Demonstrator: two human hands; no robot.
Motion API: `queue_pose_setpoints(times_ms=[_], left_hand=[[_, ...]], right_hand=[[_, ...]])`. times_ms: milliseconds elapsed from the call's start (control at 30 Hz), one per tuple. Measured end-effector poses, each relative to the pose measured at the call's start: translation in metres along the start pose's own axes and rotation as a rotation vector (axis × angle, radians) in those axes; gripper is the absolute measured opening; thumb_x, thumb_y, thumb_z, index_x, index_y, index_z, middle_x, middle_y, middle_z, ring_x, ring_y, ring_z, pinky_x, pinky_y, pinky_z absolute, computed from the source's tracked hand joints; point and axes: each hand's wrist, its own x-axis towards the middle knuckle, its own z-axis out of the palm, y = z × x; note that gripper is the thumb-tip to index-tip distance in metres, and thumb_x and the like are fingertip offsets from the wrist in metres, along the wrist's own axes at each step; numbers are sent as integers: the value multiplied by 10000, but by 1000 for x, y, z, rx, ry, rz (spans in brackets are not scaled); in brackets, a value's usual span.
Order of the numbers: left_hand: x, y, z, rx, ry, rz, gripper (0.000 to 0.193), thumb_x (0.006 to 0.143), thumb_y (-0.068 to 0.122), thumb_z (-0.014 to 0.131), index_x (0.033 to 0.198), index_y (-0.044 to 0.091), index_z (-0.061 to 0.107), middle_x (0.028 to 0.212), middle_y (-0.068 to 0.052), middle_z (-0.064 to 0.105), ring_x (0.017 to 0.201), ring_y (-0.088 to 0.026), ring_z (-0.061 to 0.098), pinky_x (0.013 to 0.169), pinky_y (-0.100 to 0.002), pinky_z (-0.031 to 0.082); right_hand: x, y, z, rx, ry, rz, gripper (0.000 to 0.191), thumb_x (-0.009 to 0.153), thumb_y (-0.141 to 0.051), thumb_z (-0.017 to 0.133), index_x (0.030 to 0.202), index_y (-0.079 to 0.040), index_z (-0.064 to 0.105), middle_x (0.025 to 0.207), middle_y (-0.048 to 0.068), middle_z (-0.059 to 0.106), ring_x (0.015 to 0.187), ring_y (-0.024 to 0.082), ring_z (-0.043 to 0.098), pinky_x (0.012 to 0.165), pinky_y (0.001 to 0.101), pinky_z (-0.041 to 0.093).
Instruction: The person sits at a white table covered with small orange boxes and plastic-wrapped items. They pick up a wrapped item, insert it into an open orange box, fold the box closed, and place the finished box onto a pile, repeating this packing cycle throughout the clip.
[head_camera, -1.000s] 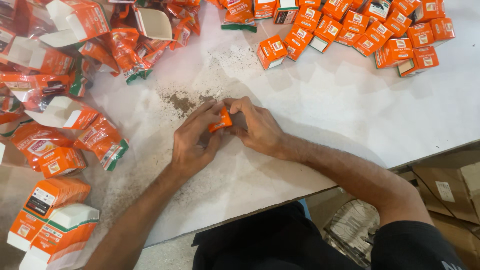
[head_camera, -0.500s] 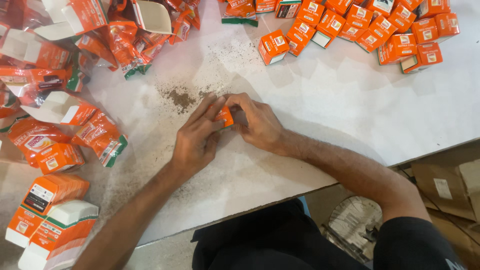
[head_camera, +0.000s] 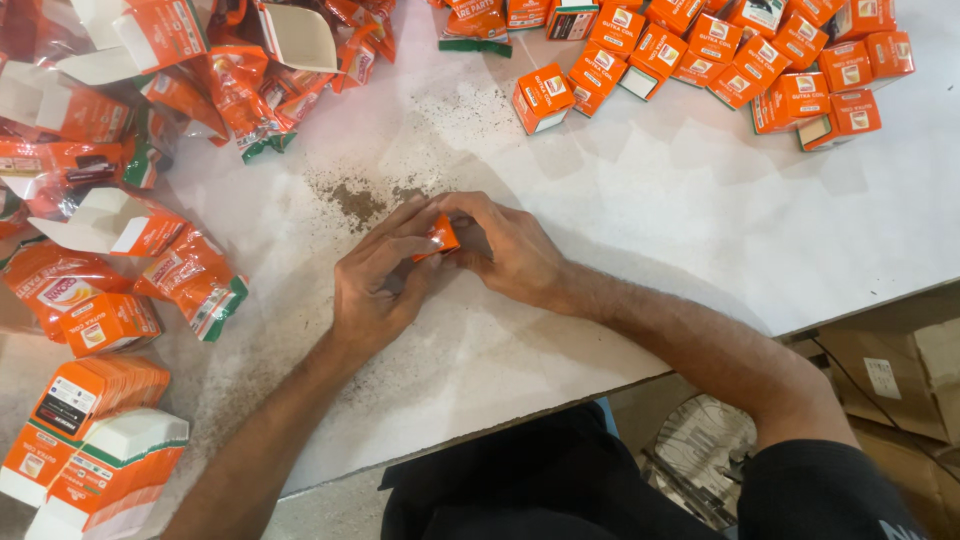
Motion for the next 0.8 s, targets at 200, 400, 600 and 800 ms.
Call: queue_pose_setpoints(times_ms=[200, 400, 600, 800], left_hand=[[-4, 0, -3, 139, -117, 65, 259, 828, -64, 748, 1063, -5, 656, 1537, -242, 490, 1505, -436, 389, 1236, -508, 392], [-8, 7, 3, 379, -140, 76, 202, 885, -67, 725, 1036, 4, 610, 1657, -284, 300, 1573, -473, 252, 1296, -646, 190], [-8, 14, -6, 487, -109, 41, 517, 791, 2, 765, 1294, 67, 661, 1568, -392, 229, 1461, -577, 198, 1173, -677, 164], [-6, 18, -13, 357, 118, -6, 413, 926, -1, 730, 1306, 13, 567, 1584, -277, 367, 1505, -495, 357, 1237, -563, 364]], right_hand=[[1, 1, 0, -47, 11, 0, 698, 860, 13, 789, 1454, -102, 439, 1356, 134, 663, 1197, 315, 711, 975, 386, 607], [-1, 3, 2, -108, 11, -93, 737, 834, 53, 778, 1473, -101, 445, 1425, 164, 597, 1275, 341, 643, 1034, 392, 578], [20, 21, -14, -609, -106, -309, 736, 869, -251, 772, 1498, -37, 456, 1313, 195, 535, 1323, 373, 483, 1184, 660, 296], [40, 69, -85, -1111, 275, -249, 571, 1020, -429, 704, 1351, 3, 535, 1532, 233, 457, 1475, 450, 389, 1222, 676, 214]])
